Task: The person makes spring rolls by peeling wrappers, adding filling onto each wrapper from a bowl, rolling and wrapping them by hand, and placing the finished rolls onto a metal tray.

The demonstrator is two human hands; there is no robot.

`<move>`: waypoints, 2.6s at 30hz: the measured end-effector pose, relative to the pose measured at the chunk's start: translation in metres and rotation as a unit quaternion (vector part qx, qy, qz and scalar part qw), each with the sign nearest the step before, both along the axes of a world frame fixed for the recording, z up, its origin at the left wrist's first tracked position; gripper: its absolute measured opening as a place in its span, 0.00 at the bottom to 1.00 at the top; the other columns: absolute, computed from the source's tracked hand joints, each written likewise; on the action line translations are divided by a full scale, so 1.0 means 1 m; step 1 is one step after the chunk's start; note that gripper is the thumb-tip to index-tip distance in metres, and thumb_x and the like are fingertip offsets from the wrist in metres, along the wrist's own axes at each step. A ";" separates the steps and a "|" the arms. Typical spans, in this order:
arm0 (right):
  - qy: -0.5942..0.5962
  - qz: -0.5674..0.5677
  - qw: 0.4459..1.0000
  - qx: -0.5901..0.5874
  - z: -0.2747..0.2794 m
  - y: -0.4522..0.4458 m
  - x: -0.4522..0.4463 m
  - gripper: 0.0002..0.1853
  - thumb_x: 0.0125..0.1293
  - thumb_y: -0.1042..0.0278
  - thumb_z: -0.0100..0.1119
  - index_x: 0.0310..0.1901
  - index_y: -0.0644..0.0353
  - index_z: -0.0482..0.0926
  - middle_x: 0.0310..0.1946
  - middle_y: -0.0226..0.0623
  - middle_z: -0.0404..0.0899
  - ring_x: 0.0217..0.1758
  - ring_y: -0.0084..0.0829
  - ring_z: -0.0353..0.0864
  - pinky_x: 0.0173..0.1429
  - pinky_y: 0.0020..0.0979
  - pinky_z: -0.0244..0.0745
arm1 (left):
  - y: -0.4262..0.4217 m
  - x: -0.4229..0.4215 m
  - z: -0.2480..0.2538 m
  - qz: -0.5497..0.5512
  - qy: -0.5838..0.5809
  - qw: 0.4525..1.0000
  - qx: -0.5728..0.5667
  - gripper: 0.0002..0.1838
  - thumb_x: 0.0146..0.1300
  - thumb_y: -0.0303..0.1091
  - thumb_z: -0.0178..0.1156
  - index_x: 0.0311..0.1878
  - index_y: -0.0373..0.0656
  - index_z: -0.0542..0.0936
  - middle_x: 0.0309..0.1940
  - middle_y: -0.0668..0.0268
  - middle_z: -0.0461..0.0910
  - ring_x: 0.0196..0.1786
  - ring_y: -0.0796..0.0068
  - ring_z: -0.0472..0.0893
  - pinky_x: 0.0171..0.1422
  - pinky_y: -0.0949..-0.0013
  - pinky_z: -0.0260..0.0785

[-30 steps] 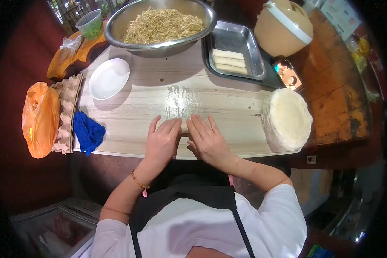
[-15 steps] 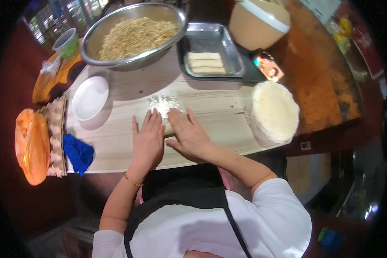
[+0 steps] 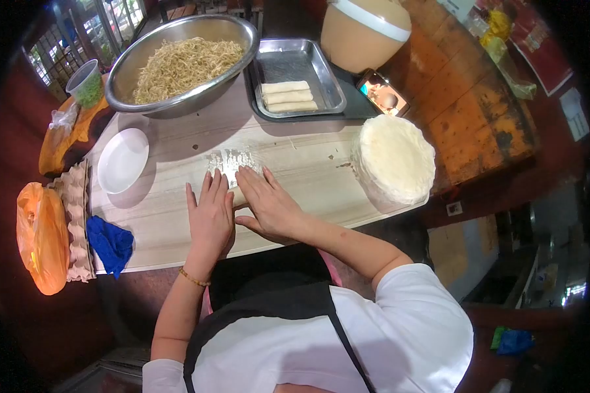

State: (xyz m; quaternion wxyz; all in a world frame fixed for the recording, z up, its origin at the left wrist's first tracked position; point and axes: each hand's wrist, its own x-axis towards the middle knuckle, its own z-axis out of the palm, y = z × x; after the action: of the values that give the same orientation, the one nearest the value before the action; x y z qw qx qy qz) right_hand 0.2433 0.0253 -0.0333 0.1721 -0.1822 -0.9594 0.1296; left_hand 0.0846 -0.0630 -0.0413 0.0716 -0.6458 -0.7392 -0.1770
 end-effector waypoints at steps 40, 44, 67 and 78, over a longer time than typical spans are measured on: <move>0.088 0.076 0.992 -0.055 0.037 0.021 0.003 0.10 0.65 0.66 0.61 0.45 0.57 0.76 0.47 0.41 0.76 0.57 0.44 0.72 0.69 0.51 0.55 | 0.015 -0.028 0.004 -0.061 -0.316 0.944 0.073 0.10 0.63 0.41 0.63 0.38 0.46 0.86 0.35 0.63 0.82 0.41 0.62 0.79 0.49 0.59 0.65; 0.115 0.084 0.989 -0.038 0.025 0.025 0.001 0.09 0.65 0.66 0.60 0.44 0.57 0.76 0.42 0.38 0.75 0.52 0.42 0.72 0.63 0.47 0.57 | 0.019 -0.029 0.004 -0.041 -0.316 0.947 0.045 0.11 0.63 0.42 0.64 0.38 0.46 0.86 0.33 0.63 0.82 0.38 0.63 0.80 0.49 0.59 0.65; 0.093 -0.036 0.995 -0.025 0.020 0.074 -0.029 0.10 0.68 0.60 0.59 0.42 0.53 0.86 0.43 0.35 0.77 0.53 0.39 0.75 0.57 0.43 0.62 | -0.015 -0.049 0.025 -0.149 -0.131 0.978 0.062 0.30 0.59 0.34 0.67 0.65 0.43 0.74 0.57 0.60 0.80 0.62 0.57 0.75 0.71 0.55 0.57; 0.084 0.001 0.971 0.222 0.024 0.010 -0.038 0.20 0.57 0.71 0.58 0.52 0.69 0.74 0.52 0.51 0.76 0.58 0.46 0.77 0.62 0.40 0.73 | 0.015 -0.080 0.032 -0.089 -0.218 0.972 0.016 0.36 0.63 0.37 0.65 0.74 0.48 0.64 0.49 0.62 0.84 0.59 0.62 0.79 0.76 0.47 0.49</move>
State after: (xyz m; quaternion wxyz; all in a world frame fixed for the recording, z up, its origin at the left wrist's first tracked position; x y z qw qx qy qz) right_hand 0.2048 0.0356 -0.0093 0.2879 -0.1269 -0.9465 -0.0721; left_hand 0.0051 -0.0480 -0.0091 -0.0969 -0.6537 -0.6737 -0.3309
